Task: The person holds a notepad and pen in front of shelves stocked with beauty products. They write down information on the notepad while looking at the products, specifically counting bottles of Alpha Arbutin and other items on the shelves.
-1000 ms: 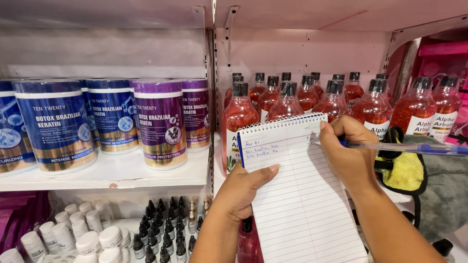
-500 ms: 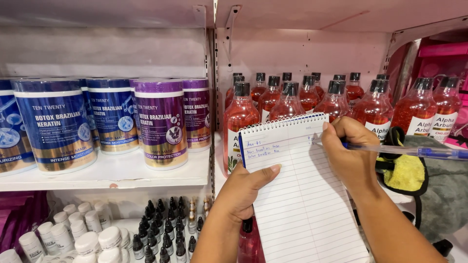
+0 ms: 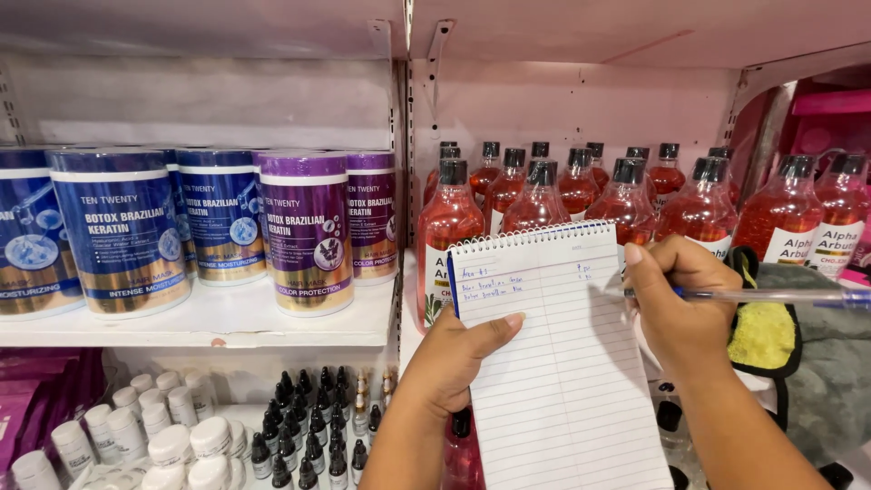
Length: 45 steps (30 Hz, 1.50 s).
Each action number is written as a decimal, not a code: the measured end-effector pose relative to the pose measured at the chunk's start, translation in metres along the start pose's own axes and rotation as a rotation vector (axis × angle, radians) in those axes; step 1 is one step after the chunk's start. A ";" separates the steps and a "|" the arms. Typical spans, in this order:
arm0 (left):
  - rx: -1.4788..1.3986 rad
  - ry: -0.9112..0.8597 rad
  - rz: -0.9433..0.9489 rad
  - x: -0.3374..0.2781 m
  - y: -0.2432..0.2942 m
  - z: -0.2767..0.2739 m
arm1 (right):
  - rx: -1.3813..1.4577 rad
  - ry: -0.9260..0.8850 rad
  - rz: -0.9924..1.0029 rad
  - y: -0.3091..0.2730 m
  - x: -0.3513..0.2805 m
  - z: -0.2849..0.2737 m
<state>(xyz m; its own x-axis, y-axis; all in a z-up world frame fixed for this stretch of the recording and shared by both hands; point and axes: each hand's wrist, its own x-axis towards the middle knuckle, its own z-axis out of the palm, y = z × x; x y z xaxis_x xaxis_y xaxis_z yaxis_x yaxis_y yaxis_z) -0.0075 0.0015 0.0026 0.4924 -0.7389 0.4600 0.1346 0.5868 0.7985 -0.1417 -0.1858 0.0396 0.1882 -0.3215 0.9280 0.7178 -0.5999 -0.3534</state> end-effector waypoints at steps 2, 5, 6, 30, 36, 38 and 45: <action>0.009 -0.011 0.001 0.000 -0.001 -0.001 | -0.006 -0.064 0.032 -0.003 0.003 -0.004; 0.041 -0.012 -0.051 0.001 0.002 0.000 | 0.019 -0.196 0.201 -0.008 0.011 -0.011; 0.063 -0.003 -0.106 0.002 0.003 0.001 | 0.050 -0.262 0.340 -0.009 0.016 -0.013; 0.087 0.118 -0.211 0.001 0.006 0.011 | 0.033 -0.461 0.524 0.016 -0.002 -0.018; 0.070 0.141 -0.195 0.002 0.001 0.005 | -0.095 -0.667 0.581 0.004 0.012 -0.009; 0.072 0.108 -0.197 0.001 0.001 0.007 | -0.052 -0.640 0.587 0.004 0.022 -0.002; -0.022 0.208 -0.221 0.004 0.010 0.010 | -0.455 -0.632 0.419 -0.062 0.116 0.041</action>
<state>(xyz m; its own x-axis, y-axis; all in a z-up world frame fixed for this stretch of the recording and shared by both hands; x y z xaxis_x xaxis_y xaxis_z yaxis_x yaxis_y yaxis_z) -0.0131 0.0011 0.0168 0.6143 -0.7670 0.1852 0.2757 0.4286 0.8604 -0.1367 -0.1557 0.1736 0.8076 -0.1959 0.5562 0.1962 -0.8001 -0.5668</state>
